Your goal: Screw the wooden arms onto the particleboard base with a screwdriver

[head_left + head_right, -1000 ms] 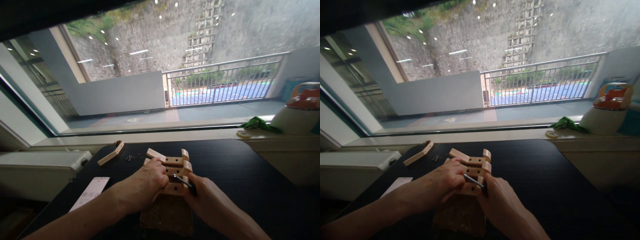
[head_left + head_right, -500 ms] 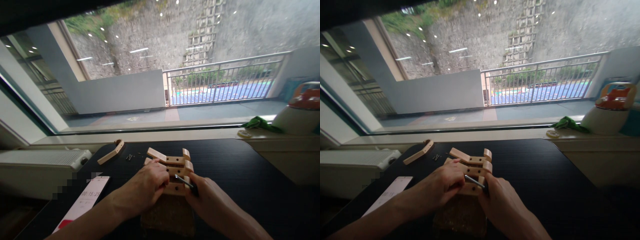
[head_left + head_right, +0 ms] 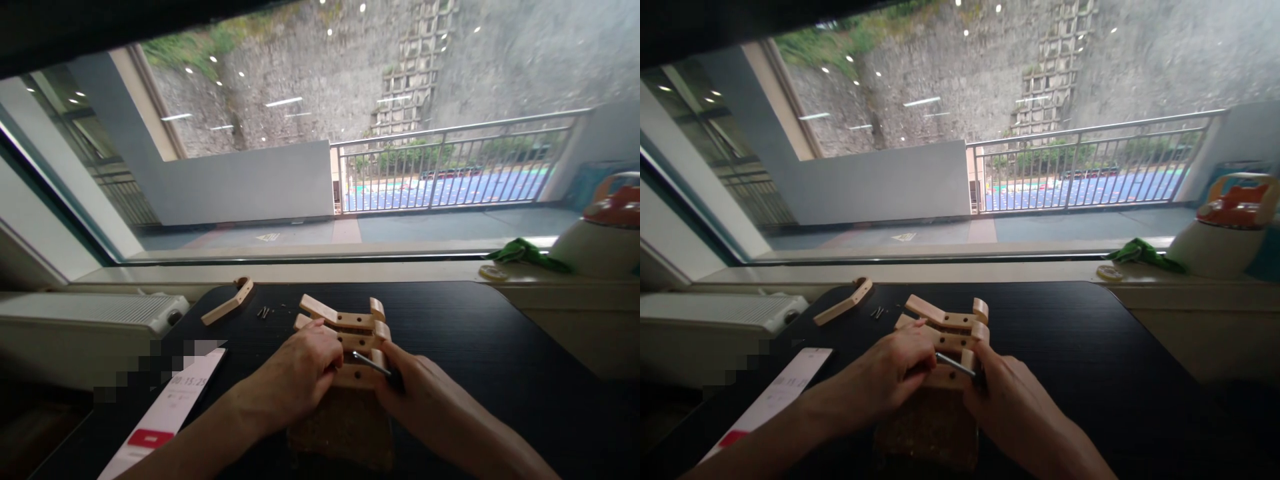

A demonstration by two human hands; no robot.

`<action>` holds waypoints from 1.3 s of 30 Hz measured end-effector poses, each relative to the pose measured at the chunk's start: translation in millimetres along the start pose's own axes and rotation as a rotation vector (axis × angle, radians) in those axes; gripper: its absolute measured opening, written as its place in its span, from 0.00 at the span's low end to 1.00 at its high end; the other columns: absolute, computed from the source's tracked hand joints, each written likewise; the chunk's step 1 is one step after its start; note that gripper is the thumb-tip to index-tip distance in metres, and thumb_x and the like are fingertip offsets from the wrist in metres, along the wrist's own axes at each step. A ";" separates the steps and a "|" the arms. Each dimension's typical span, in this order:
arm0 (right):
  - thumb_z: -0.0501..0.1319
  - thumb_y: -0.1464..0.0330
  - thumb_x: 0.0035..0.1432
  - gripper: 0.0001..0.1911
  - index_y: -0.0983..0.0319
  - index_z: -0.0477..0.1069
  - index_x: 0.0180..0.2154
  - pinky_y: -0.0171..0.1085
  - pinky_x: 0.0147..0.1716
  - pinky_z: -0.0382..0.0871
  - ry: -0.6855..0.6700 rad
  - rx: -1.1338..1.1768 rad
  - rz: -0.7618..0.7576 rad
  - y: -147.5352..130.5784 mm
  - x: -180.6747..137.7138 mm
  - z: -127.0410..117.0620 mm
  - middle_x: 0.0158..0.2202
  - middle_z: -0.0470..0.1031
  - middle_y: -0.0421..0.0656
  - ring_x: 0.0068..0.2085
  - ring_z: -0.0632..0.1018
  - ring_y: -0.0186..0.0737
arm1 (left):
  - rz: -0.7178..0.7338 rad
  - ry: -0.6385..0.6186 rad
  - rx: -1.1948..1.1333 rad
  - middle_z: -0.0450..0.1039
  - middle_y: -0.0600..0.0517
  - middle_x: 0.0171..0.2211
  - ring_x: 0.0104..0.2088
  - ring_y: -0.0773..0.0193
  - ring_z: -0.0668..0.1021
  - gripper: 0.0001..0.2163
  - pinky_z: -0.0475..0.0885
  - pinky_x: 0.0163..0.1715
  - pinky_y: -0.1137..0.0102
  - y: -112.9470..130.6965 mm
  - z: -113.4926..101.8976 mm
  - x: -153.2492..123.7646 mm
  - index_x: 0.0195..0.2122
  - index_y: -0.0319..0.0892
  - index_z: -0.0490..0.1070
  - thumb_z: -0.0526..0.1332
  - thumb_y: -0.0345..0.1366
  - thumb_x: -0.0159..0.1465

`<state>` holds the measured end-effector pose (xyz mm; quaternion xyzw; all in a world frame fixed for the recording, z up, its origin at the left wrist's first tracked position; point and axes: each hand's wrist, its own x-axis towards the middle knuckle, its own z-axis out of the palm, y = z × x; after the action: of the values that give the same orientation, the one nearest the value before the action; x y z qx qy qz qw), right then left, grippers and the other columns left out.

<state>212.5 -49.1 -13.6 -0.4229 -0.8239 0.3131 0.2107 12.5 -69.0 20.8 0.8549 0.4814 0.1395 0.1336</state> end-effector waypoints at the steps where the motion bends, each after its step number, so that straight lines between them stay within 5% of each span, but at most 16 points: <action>1: 0.51 0.70 0.54 0.17 0.57 0.64 0.47 0.31 0.24 0.59 -0.002 -0.014 0.002 -0.3 -3.6 -1.8 0.30 0.75 0.38 0.26 0.74 0.35 | -0.003 0.006 -0.003 0.72 0.55 0.30 0.39 0.67 0.74 0.06 0.52 0.60 0.63 -0.2 0.5 -0.7 0.29 0.41 0.67 0.56 0.24 0.56; 7: 0.54 0.65 0.53 0.20 0.58 0.58 0.49 0.30 0.20 0.59 0.075 -0.288 0.073 -9.4 -39.5 -34.0 0.25 0.70 0.36 0.21 0.70 0.32 | -0.017 0.026 -0.024 0.71 0.55 0.30 0.38 0.67 0.74 0.06 0.52 0.60 0.64 -0.2 1.2 -1.8 0.28 0.41 0.67 0.56 0.24 0.56; 13: 0.51 0.72 0.56 0.08 0.57 0.66 0.36 0.29 0.26 0.62 -0.059 -0.378 -0.099 -36.1 -36.6 -64.9 0.31 0.73 0.38 0.27 0.73 0.31 | -0.052 0.069 -0.052 0.71 0.53 0.35 0.41 0.66 0.73 0.07 0.55 0.58 0.64 0.3 3.5 -3.5 0.35 0.42 0.67 0.55 0.25 0.57; 19: 0.53 0.71 0.57 0.09 0.57 0.71 0.37 0.31 0.26 0.59 -0.120 -0.518 -0.228 -61.2 -0.7 -63.4 0.32 0.75 0.40 0.29 0.74 0.35 | -0.140 0.113 -0.049 0.69 0.49 0.39 0.39 0.61 0.72 0.14 0.68 0.43 0.65 -3.0 11.5 -7.8 0.43 0.43 0.64 0.54 0.27 0.55; 26: 0.52 0.74 0.57 0.12 0.62 0.74 0.34 0.32 0.31 0.61 -0.268 -0.649 -0.254 -84.6 16.8 -60.2 0.29 0.75 0.45 0.33 0.75 0.37 | -0.128 0.165 -0.052 0.68 0.49 0.41 0.43 0.60 0.71 0.15 0.68 0.44 0.66 -9.6 19.7 -7.3 0.45 0.45 0.64 0.54 0.27 0.56; 39: 0.53 0.74 0.57 0.12 0.61 0.75 0.34 0.33 0.35 0.63 -0.280 -0.584 -0.274 -93.1 21.4 -53.7 0.28 0.75 0.45 0.33 0.75 0.38 | -0.107 0.152 -0.031 0.67 0.49 0.39 0.39 0.62 0.70 0.12 0.67 0.41 0.68 -9.9 19.3 -8.1 0.41 0.43 0.63 0.54 0.26 0.55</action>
<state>180.8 -54.8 91.2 -0.3038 -0.9486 0.0882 0.0060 7.8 -72.9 -1.5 0.8127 0.5331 0.2039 0.1173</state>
